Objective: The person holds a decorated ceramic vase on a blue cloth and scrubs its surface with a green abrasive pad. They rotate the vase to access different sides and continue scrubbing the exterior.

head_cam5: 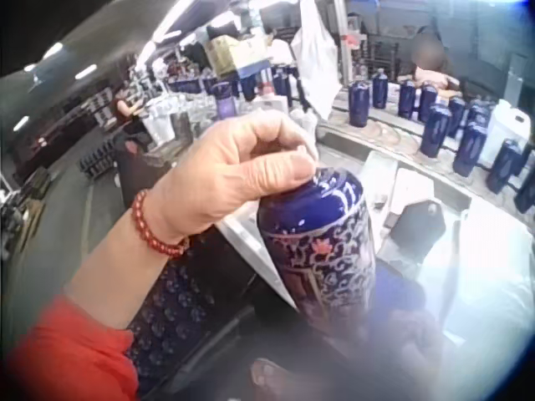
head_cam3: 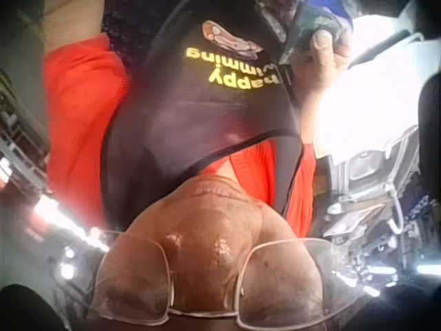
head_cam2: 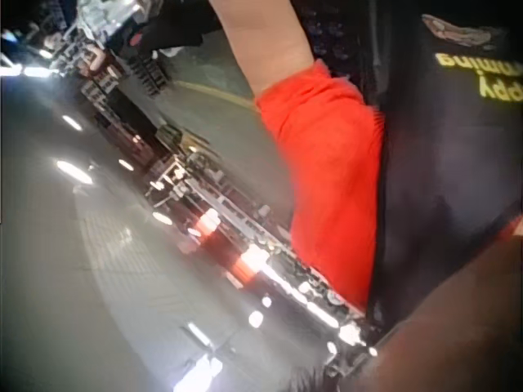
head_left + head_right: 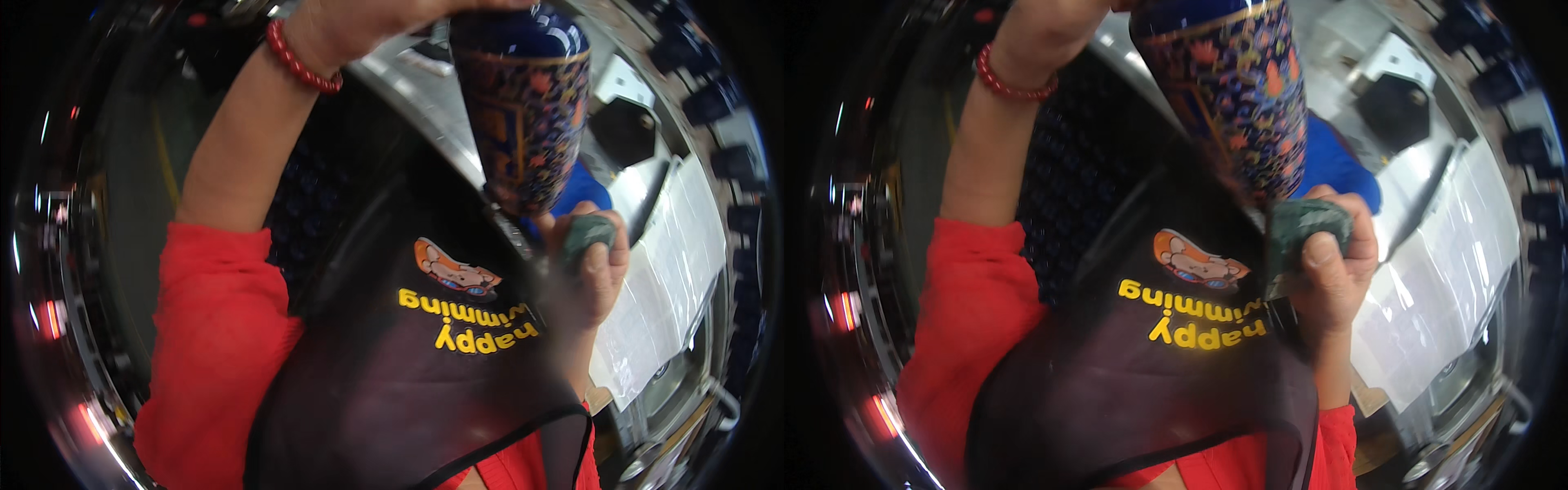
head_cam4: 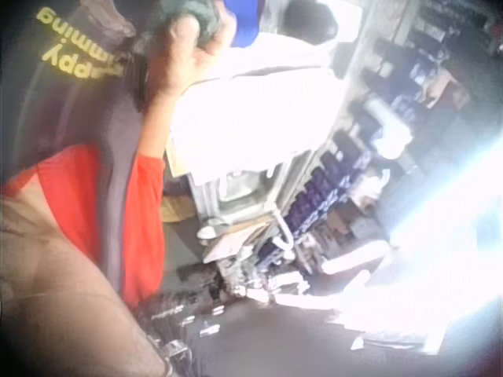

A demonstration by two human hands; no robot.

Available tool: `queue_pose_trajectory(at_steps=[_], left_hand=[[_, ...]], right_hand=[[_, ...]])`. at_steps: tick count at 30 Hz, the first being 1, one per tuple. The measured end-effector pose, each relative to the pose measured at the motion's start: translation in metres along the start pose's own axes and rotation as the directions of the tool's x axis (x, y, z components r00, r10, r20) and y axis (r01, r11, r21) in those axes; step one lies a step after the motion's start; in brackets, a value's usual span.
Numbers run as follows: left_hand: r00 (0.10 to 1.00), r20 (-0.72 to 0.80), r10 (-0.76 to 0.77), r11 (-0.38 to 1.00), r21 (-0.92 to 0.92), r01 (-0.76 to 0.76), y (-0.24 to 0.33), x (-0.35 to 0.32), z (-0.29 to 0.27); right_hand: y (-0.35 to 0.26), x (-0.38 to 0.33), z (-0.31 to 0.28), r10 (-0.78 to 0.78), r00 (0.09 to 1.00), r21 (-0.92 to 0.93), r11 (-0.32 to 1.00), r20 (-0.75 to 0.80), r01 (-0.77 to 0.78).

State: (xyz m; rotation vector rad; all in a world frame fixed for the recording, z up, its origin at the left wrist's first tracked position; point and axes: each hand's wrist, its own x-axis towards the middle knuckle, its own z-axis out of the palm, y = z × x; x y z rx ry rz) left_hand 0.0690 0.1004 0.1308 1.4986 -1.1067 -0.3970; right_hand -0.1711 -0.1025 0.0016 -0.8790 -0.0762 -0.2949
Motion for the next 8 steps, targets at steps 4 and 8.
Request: queue_pose_trajectory(at_steps=[4, 8], left_hand=[[0.908, -0.409, -0.093, 0.995, -0.001, 0.102, 0.010, -0.094, -0.061], [0.777, -0.627, -0.058, 0.937, 0.233, 0.259, -0.034, -0.174, -0.127]], right_hand=[[0.033, 0.043, 0.032, 0.123, 0.990, -0.004, 0.992, 0.072, -0.123], [0.067, 0.077, 0.060, 0.210, 0.958, -0.037, 0.978, 0.193, -0.207]])
